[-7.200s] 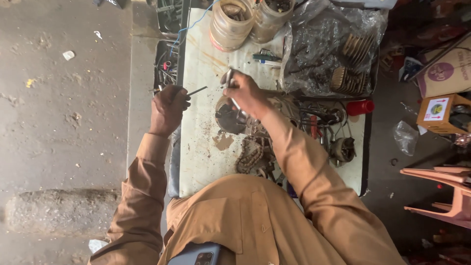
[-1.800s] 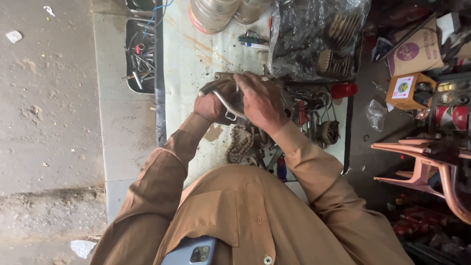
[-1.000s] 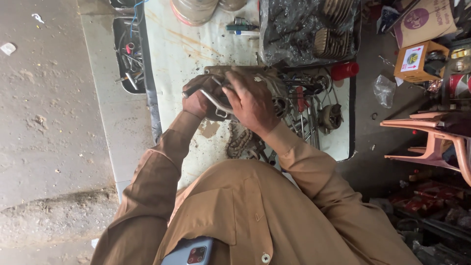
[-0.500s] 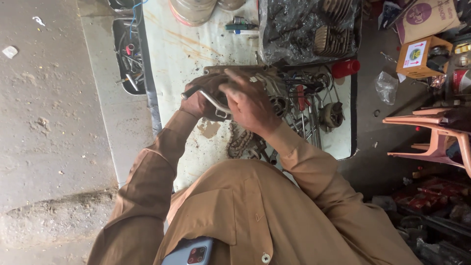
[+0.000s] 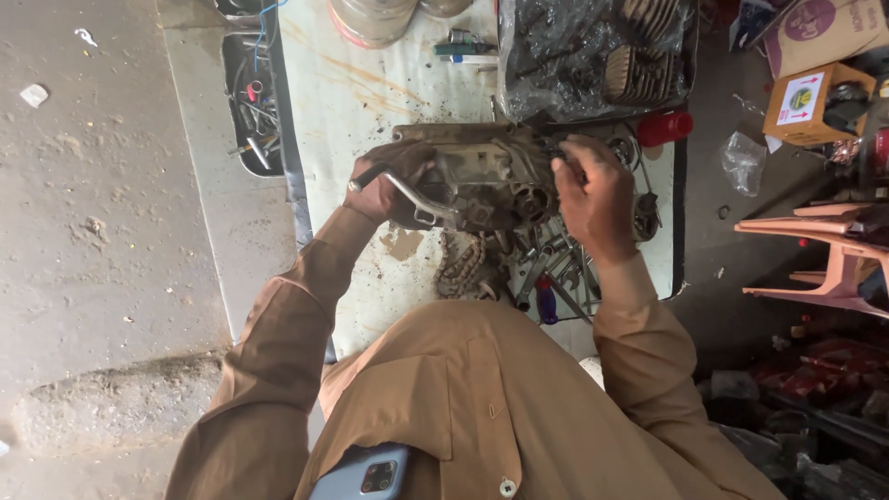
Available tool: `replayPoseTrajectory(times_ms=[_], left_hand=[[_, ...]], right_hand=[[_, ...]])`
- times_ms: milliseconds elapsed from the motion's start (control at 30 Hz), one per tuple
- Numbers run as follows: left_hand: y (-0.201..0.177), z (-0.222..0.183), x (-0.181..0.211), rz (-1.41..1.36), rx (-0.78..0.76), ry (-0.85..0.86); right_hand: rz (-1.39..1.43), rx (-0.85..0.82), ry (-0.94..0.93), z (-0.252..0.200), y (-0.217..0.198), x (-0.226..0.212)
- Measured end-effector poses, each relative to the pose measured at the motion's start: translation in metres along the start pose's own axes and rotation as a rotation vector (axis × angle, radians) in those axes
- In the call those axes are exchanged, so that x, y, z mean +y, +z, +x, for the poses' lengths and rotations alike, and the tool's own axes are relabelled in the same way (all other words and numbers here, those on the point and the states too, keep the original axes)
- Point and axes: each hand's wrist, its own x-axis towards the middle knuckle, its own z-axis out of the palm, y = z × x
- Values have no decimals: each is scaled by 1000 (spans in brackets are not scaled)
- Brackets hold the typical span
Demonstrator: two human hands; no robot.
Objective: The person works on a motorcycle engine casing by hand and with pliers, removing components and using a screwdriver.
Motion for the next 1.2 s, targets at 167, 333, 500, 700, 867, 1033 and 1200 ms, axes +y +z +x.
replayPoseTrajectory(times_ms=[167, 333, 500, 700, 867, 1033, 1200], left_hand=[[2, 2, -5, -126, -37, -242], [8, 2, -1, -260, -81, -243], [6, 2, -9, -70, -54, -199], [-4, 5, 1, -35, -80, -50], [9, 2, -6, 30, -59, -163], [9, 1, -8, -70, -82, -135], [-5, 7, 6, -70, 115, 92]], right_hand=[[52, 29, 21, -12, -6, 11], [94, 3, 77, -19, -8, 20], [111, -6, 102, -17, -9, 28], [79, -41, 153, -19, -9, 35], [136, -60, 198, -20, -9, 41], [35, -63, 165, -24, -9, 51], [16, -54, 174, -30, -8, 59]])
